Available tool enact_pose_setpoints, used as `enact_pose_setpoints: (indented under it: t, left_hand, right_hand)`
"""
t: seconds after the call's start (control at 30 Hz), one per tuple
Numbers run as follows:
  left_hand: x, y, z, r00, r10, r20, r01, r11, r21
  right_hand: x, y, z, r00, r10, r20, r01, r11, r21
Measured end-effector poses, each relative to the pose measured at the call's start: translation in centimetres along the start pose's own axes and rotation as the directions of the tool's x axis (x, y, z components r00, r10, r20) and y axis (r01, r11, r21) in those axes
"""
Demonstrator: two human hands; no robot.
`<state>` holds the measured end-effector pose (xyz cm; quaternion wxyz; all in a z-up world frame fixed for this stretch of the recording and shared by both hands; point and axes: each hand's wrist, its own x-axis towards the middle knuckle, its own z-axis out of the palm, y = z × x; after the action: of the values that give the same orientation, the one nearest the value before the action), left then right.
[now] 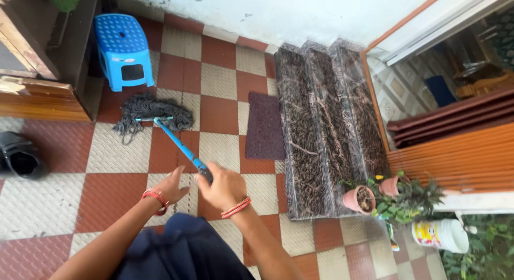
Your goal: The person mops a tiled floor in an entryway and porch area, moving a wet mop across the tiles to clean them and cleaning around several items like a blue stool and flower pots.
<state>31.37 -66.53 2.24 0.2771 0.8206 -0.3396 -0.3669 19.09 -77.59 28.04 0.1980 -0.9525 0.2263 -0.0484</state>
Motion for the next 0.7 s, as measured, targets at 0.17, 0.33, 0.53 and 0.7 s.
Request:
enact_pose_setpoints:
  t: [0.17, 0.33, 0.53, 0.7]
  left_hand:
    - [4.8, 6.3, -0.9, 0.997, -0.076, 0.018, 0.077, 0.995, -0.062]
    - [11.0, 8.7, -1.4, 0.994, -0.084, -0.069, 0.081, 0.996, -0.039]
    - [22.1, 11.4, -1.1, 0.953, -0.032, -0.302, 0.012, 0.997, -0.07]
    - [32.8, 15.0, -2.4, 0.894, -0.102, -0.436, 0.062, 0.993, -0.104]
  right_hand:
    - [4.4, 5.0, -3.8, 0.997, -0.034, -0.073, 0.039, 0.997, 0.067]
    - [9.6, 9.5, -8.5, 0.998, -0.056, 0.013, 0.055, 0.997, 0.045]
    - [19.8, 14.6, -15.4, 0.99, -0.015, 0.143, 0.001, 0.995, 0.101]
    - [30.8, 18.7, -21.1, 0.926, -0.014, 0.378, -0.035, 0.992, 0.122]
